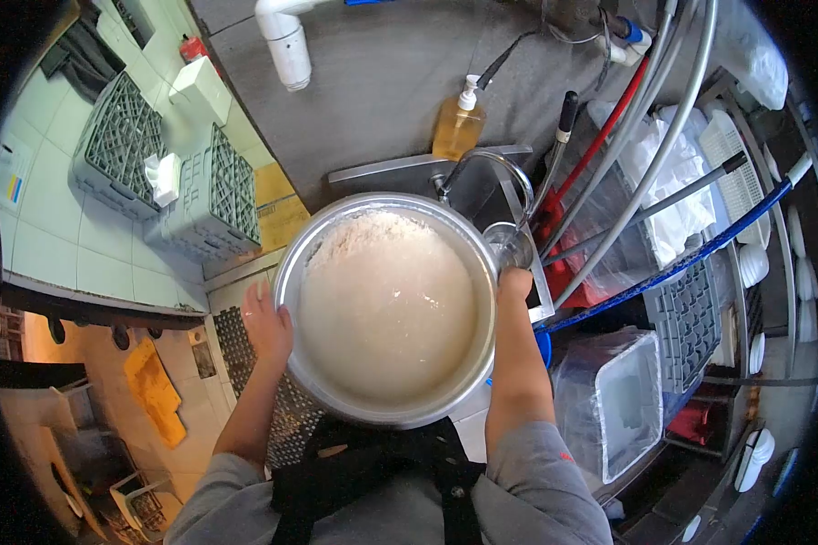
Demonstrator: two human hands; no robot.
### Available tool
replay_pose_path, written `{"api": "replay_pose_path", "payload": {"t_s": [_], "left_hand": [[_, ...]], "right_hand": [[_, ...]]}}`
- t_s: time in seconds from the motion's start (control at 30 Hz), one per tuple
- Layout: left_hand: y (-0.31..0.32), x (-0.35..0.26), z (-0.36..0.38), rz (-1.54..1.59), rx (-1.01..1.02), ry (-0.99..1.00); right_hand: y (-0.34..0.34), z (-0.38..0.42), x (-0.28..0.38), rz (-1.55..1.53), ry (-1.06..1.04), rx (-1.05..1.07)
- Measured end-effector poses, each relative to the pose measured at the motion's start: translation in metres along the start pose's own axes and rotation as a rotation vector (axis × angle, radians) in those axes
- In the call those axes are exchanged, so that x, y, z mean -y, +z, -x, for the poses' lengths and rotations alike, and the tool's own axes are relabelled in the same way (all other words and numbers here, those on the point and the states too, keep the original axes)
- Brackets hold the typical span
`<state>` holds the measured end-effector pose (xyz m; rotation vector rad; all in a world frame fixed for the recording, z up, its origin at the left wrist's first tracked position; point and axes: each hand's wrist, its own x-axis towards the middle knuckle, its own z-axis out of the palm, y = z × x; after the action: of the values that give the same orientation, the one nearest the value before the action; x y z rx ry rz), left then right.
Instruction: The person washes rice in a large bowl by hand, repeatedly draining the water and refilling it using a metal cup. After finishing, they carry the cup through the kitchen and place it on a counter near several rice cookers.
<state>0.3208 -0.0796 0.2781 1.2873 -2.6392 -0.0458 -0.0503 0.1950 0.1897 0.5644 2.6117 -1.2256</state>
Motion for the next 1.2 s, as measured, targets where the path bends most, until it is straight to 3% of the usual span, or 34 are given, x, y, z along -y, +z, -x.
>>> {"api": "replay_pose_path", "payload": {"t_s": [0.03, 0.1, 0.17, 0.2, 0.23, 0.3, 0.5, 0.6, 0.77, 1.0, 1.1, 1.2], "left_hand": [[-0.004, -0.011, -0.004, 0.02, 0.028, 0.101], [-0.006, -0.038, -0.02, 0.063, 0.086, 0.306], [0.014, -0.06, -0.04, 0.165, 0.089, 0.422], [0.028, -0.07, -0.053, 0.218, 0.087, 0.478], [0.044, -0.079, -0.065, 0.268, 0.118, 0.41], [0.074, -0.096, -0.085, 0.369, 0.187, 0.275], [0.129, -0.164, -0.118, 0.438, 0.355, 0.209], [0.124, -0.197, -0.115, 0.439, 0.45, 0.267], [0.099, -0.234, -0.071, 0.308, 0.6, 0.555], [0.077, -0.219, 0.028, 0.175, 0.642, 0.957], [0.115, -0.184, 0.072, 0.053, 0.569, 1.206], [0.101, -0.146, 0.078, 0.539, 0.593, 1.238]], "right_hand": [[-0.002, 0.006, 0.003, -0.048, 0.031, -0.025], [0.018, -0.044, -0.043, 0.229, -0.135, -0.007], [0.016, -0.043, -0.043, 0.28, -0.147, -0.024], [-0.003, 0.0, -0.004, 0.192, -0.077, -0.051], [-0.014, 0.025, 0.021, 0.104, -0.009, -0.078], [-0.006, 0.011, 0.01, 0.188, -0.029, -0.083], [-0.021, 0.042, 0.044, 0.269, 0.03, -0.088], [-0.02, 0.042, 0.045, 0.269, 0.046, -0.105], [-0.022, 0.047, 0.052, 0.27, 0.047, -0.115], [-0.018, 0.04, 0.043, 0.29, 0.04, -0.116], [-0.016, 0.032, 0.035, 0.275, 0.021, -0.109], [-0.011, 0.023, 0.026, 0.279, 0.029, -0.108]]}}
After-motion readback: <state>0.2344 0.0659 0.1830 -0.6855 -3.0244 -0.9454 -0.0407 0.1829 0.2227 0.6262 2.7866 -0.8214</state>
